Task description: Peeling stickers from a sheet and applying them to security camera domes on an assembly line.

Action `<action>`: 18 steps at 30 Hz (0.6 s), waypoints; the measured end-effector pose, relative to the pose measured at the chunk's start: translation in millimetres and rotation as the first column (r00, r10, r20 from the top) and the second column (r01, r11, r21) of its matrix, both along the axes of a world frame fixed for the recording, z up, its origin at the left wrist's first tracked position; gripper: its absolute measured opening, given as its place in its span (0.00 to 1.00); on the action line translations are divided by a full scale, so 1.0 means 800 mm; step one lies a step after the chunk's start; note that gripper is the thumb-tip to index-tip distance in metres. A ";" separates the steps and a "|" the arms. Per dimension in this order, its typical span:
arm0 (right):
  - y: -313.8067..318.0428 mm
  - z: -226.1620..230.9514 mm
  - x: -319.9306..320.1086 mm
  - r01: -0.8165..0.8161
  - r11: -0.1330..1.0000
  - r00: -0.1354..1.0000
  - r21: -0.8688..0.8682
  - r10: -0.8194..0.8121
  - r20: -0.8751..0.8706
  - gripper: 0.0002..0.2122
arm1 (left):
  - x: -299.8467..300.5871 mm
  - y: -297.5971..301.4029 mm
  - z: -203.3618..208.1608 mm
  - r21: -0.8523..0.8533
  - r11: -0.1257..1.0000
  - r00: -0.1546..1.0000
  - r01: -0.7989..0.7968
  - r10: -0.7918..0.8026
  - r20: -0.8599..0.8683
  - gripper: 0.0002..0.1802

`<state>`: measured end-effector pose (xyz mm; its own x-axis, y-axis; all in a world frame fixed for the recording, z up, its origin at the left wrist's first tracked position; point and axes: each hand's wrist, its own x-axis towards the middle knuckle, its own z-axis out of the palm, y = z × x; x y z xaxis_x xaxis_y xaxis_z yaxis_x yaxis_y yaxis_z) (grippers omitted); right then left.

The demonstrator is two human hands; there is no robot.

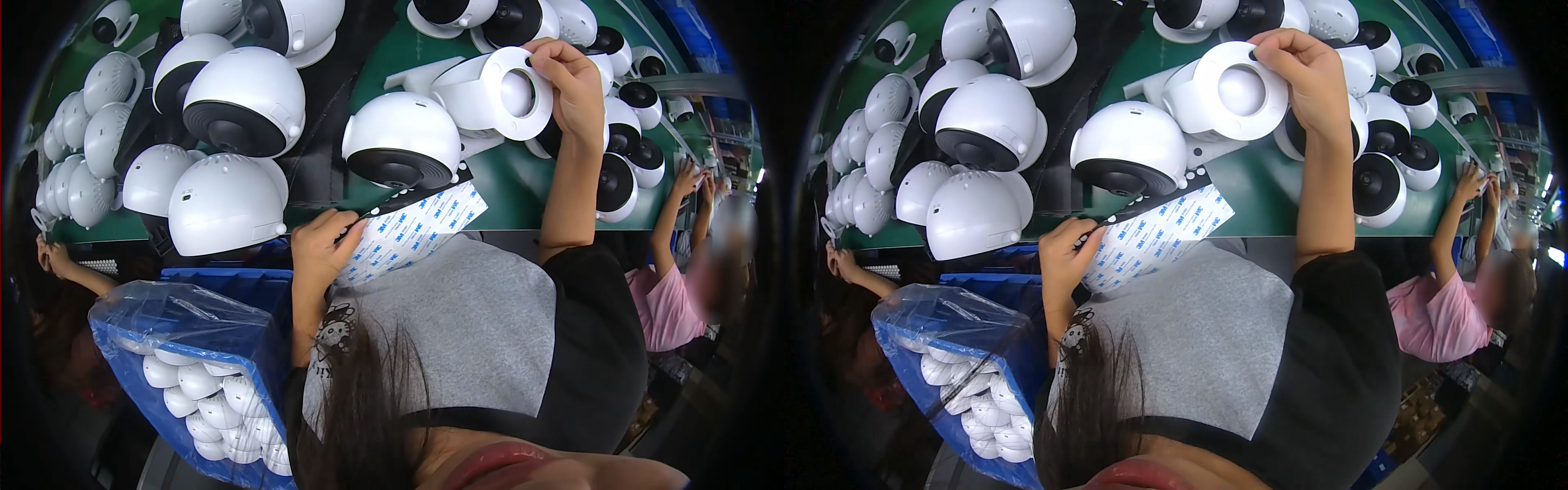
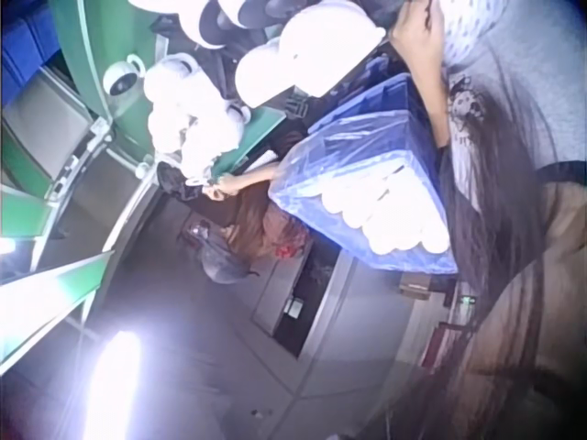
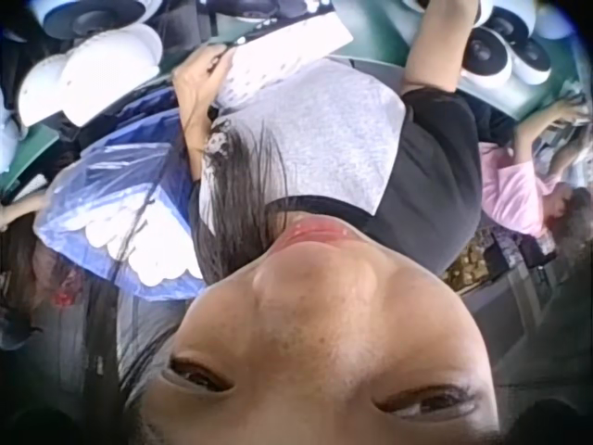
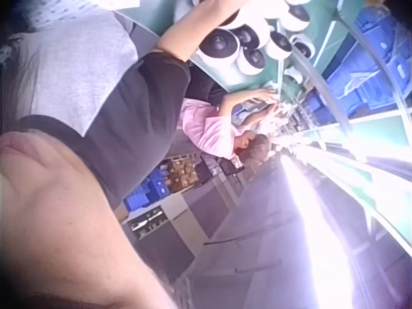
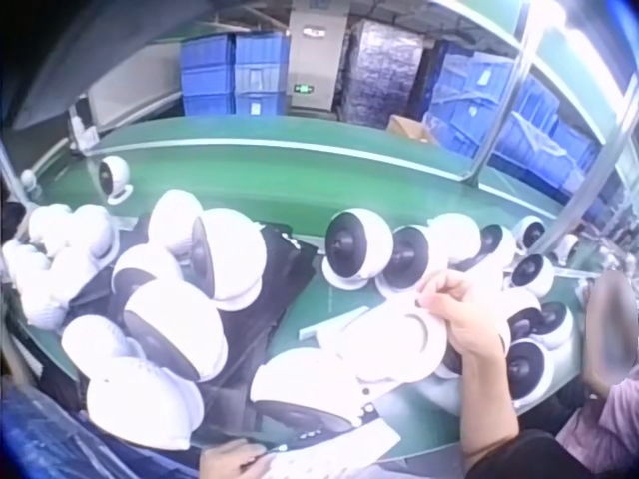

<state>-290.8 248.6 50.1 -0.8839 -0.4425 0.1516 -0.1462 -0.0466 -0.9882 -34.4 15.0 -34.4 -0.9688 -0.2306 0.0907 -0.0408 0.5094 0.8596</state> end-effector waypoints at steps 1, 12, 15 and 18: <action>0.000 0.000 0.000 -0.001 1.000 1.000 -0.001 0.001 -0.001 0.06 | 0.000 0.000 0.000 0.000 1.000 1.000 0.001 -0.001 0.001 0.05; 0.003 0.011 -0.004 -0.038 0.949 0.977 0.313 0.101 -0.186 0.04 | 0.007 -0.003 -0.012 0.008 1.000 1.000 -0.005 0.005 0.023 0.05; -0.001 0.008 -0.014 -0.135 0.957 0.981 0.256 0.165 -0.100 0.08 | 0.007 -0.009 -0.002 -0.013 1.000 1.000 0.018 -0.018 0.022 0.07; 0.000 -0.004 -0.028 -0.260 0.965 0.964 0.027 0.258 0.059 0.12 | 0.004 -0.011 0.001 -0.044 0.999 0.998 0.016 -0.019 -0.062 0.08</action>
<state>-313.1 248.3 47.1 -0.7446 -0.6617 0.0875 -0.0795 -0.0422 -0.9959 -31.3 6.3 -33.7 -0.9647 -0.2084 0.1610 0.0218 0.5460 0.8375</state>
